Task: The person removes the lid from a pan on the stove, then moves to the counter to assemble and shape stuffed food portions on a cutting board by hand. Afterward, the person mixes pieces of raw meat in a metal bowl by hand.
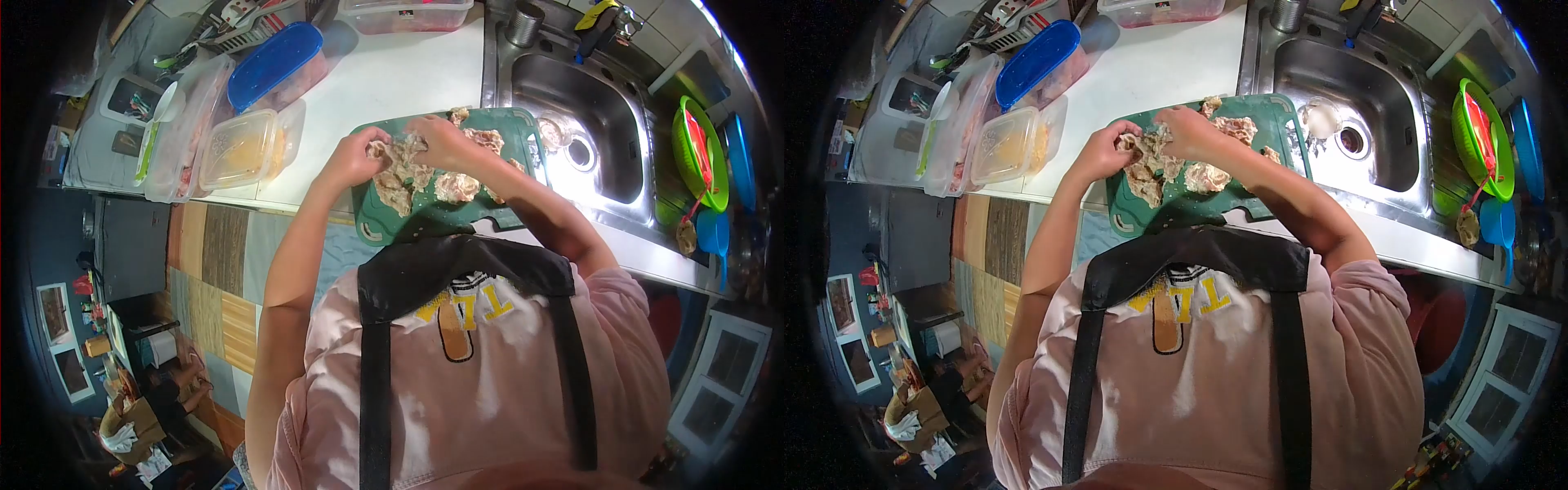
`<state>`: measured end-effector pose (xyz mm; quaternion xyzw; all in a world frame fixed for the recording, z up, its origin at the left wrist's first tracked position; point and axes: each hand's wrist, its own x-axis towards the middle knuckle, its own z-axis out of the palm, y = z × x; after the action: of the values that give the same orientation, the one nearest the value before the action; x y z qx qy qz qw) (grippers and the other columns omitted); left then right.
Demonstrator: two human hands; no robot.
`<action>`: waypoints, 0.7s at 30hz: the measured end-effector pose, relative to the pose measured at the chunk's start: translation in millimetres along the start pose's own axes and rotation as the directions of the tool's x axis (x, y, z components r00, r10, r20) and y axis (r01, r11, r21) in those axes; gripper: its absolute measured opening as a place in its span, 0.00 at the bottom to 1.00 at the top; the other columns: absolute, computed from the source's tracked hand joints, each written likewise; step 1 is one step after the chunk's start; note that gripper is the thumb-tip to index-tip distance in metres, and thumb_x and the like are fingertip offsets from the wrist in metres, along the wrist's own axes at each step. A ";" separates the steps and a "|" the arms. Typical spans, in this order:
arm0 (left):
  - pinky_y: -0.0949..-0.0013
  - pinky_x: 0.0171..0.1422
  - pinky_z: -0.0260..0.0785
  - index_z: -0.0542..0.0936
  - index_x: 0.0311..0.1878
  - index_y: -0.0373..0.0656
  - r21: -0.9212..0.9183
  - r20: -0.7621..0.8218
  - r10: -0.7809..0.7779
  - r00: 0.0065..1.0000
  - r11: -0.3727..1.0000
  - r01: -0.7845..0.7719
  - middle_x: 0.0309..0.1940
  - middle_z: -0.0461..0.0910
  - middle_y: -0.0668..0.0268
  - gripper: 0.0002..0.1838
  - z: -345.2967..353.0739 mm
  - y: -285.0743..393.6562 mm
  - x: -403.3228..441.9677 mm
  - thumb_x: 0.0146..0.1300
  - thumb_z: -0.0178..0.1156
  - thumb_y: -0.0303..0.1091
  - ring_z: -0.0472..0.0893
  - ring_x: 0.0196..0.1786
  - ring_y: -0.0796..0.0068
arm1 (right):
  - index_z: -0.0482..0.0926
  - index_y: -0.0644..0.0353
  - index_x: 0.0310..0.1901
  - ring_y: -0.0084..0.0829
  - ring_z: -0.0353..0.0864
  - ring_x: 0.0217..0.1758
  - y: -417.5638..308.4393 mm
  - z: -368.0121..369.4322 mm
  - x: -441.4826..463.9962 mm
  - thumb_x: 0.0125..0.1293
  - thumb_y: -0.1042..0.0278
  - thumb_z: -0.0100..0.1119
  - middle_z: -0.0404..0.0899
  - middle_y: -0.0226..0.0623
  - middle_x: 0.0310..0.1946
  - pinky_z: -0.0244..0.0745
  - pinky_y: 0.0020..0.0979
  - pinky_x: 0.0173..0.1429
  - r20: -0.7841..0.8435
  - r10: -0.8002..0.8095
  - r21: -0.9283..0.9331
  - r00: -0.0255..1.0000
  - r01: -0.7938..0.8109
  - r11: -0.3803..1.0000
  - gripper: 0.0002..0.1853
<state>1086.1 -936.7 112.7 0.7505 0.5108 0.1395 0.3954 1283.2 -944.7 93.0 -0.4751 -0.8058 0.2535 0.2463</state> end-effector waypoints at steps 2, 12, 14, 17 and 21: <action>0.76 0.44 0.65 0.72 0.41 0.41 0.068 -0.018 0.081 0.997 0.994 -0.080 0.30 0.76 0.65 0.17 0.1 2.2 0.1 0.43 0.56 0.21 0.73 0.36 0.80 | 0.71 0.63 0.44 0.42 0.74 0.41 -0.2 3.5 4.1 0.41 0.77 0.58 0.74 0.45 0.38 0.69 0.32 0.45 0.012 -0.072 0.040 0.997 0.072 0.997 0.22; 0.75 0.42 0.64 0.71 0.37 0.40 -0.170 -0.143 0.168 0.975 0.967 -0.192 0.33 0.74 0.64 0.12 12.0 -24.7 2.8 0.46 0.55 0.20 0.72 0.33 0.73 | 0.73 0.57 0.43 0.40 0.74 0.41 -10.8 -0.7 -9.3 0.45 0.71 0.61 0.76 0.41 0.35 0.69 0.36 0.46 -0.078 -0.035 0.265 0.996 0.054 0.963 0.20; 0.73 0.42 0.65 0.74 0.35 0.42 0.218 -0.323 0.437 0.840 0.898 -0.383 0.37 0.74 0.63 0.10 15.3 -33.3 8.8 0.46 0.58 0.23 0.72 0.34 0.68 | 0.74 0.56 0.44 0.40 0.73 0.42 1.6 0.8 -2.6 0.47 0.66 0.60 0.76 0.40 0.36 0.68 0.37 0.48 0.039 -0.098 0.012 0.994 0.097 0.995 0.19; 0.68 0.44 0.65 0.77 0.34 0.45 0.555 -0.307 0.558 0.771 0.763 -0.331 0.40 0.73 0.64 0.09 5.9 -19.0 -0.3 0.46 0.60 0.27 0.71 0.40 0.64 | 0.75 0.56 0.41 0.39 0.74 0.37 0.3 -25.7 0.7 0.47 0.67 0.61 0.76 0.40 0.32 0.67 0.37 0.49 -0.016 -0.211 -0.225 0.977 0.202 0.953 0.17; 0.64 0.50 0.62 0.79 0.36 0.49 0.612 -0.219 0.494 0.841 0.741 -0.276 0.43 0.71 0.64 0.09 6.0 -8.4 -13.1 0.49 0.59 0.30 0.69 0.46 0.62 | 0.77 0.58 0.40 0.42 0.76 0.37 -2.5 -80.6 -4.7 0.47 0.72 0.59 0.77 0.42 0.32 0.71 0.39 0.47 -0.252 -0.284 -0.276 0.925 0.213 0.937 0.15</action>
<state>1078.4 -949.5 105.2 0.8828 0.4235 0.2022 0.0173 1335.0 -935.8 154.4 -0.4268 -0.8402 0.0473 0.3312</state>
